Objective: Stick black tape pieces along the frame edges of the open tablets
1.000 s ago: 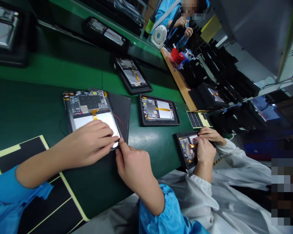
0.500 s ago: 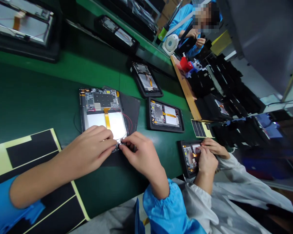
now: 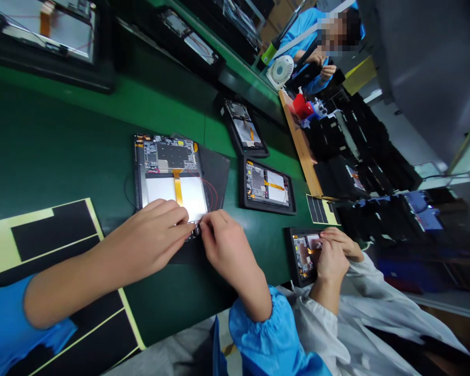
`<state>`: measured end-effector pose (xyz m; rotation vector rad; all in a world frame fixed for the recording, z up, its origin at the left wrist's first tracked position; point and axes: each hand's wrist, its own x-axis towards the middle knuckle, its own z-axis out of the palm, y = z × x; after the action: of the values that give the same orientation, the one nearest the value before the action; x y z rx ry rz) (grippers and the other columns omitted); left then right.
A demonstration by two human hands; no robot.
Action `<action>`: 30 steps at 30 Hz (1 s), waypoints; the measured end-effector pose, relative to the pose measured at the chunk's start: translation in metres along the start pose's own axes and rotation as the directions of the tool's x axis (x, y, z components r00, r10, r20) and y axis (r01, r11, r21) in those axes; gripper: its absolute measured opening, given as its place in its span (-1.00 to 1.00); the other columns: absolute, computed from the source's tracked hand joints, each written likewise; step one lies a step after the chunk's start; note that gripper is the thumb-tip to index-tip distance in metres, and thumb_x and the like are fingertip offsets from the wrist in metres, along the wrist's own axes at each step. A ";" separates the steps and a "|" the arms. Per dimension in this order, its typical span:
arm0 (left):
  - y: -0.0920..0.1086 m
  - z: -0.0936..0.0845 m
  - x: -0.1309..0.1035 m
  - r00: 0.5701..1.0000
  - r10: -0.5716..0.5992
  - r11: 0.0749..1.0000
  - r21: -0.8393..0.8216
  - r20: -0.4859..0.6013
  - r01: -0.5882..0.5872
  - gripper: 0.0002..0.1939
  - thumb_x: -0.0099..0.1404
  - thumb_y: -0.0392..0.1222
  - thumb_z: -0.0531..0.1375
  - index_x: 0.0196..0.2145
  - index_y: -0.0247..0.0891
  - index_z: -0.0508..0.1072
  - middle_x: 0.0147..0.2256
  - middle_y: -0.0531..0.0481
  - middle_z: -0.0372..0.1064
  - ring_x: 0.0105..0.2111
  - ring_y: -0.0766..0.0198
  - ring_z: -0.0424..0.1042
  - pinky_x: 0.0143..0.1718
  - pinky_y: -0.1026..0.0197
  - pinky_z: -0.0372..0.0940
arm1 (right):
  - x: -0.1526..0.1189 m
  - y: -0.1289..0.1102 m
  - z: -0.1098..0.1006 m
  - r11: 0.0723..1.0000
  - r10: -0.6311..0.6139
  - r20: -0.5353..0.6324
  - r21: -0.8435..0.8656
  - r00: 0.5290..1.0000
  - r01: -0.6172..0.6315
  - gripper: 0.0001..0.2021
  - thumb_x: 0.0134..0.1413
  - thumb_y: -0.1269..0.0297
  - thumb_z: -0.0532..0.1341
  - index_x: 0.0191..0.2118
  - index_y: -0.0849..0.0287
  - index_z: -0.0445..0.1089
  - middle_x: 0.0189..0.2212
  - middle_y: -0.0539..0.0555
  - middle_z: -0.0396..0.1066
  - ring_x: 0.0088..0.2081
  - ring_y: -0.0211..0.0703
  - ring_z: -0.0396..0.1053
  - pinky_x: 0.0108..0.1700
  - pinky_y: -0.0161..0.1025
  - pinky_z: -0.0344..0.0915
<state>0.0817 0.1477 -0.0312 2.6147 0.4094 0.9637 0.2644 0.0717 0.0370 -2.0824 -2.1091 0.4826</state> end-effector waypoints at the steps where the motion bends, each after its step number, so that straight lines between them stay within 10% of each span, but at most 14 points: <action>1: 0.000 0.000 0.000 1.000 0.003 1.000 0.005 -0.004 -0.003 -0.69 0.60 -0.37 0.01 -0.23 -0.34 0.52 -0.28 -0.09 0.32 -0.25 0.08 0.26 -0.20 0.01 0.14 | 0.000 0.000 -0.002 0.998 0.020 -0.004 0.053 1.000 -0.019 -0.85 0.42 0.51 0.18 -0.18 0.26 0.51 -0.24 0.16 0.53 -0.21 -0.07 0.49 -0.15 -0.22 0.34; 13: 0.001 0.002 0.002 0.999 0.017 1.000 0.013 -0.040 -0.016 -0.69 0.57 -0.39 0.03 -0.33 -0.31 0.45 -0.34 -0.08 0.28 -0.29 0.06 0.24 -0.22 0.01 0.14 | 0.042 -0.024 -0.037 0.974 0.228 0.252 -0.041 0.941 -0.225 -0.75 0.16 0.56 0.29 -0.52 0.20 0.47 -0.49 0.07 0.54 -0.41 -0.19 0.38 -0.32 -0.23 0.10; 24: -0.001 0.006 0.003 0.998 -0.008 1.000 -0.021 -0.065 0.006 -0.72 0.55 -0.39 0.04 -0.33 -0.28 0.43 -0.34 -0.06 0.29 -0.28 0.06 0.27 -0.20 0.03 0.15 | 0.028 0.000 -0.026 0.864 0.330 0.202 0.329 0.922 -0.382 -0.84 0.13 0.51 0.32 -0.46 0.20 0.46 -0.55 -0.08 0.42 -0.45 -0.26 0.36 -0.36 -0.33 0.21; 30: -0.002 0.007 0.003 0.997 -0.030 0.998 -0.060 -0.076 0.025 -0.74 0.54 -0.38 0.07 -0.33 -0.29 0.45 -0.32 -0.07 0.32 -0.26 0.07 0.29 -0.19 0.03 0.16 | 0.015 -0.003 -0.026 0.933 0.218 0.132 0.263 0.967 -0.246 -0.91 0.18 0.49 0.39 -0.33 0.20 0.56 -0.39 0.00 0.55 -0.34 -0.21 0.45 -0.24 -0.31 0.29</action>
<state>0.0887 0.1492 -0.0355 2.5190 0.4284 1.0542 0.2695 0.0898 0.0608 -2.1863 -1.7255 0.8776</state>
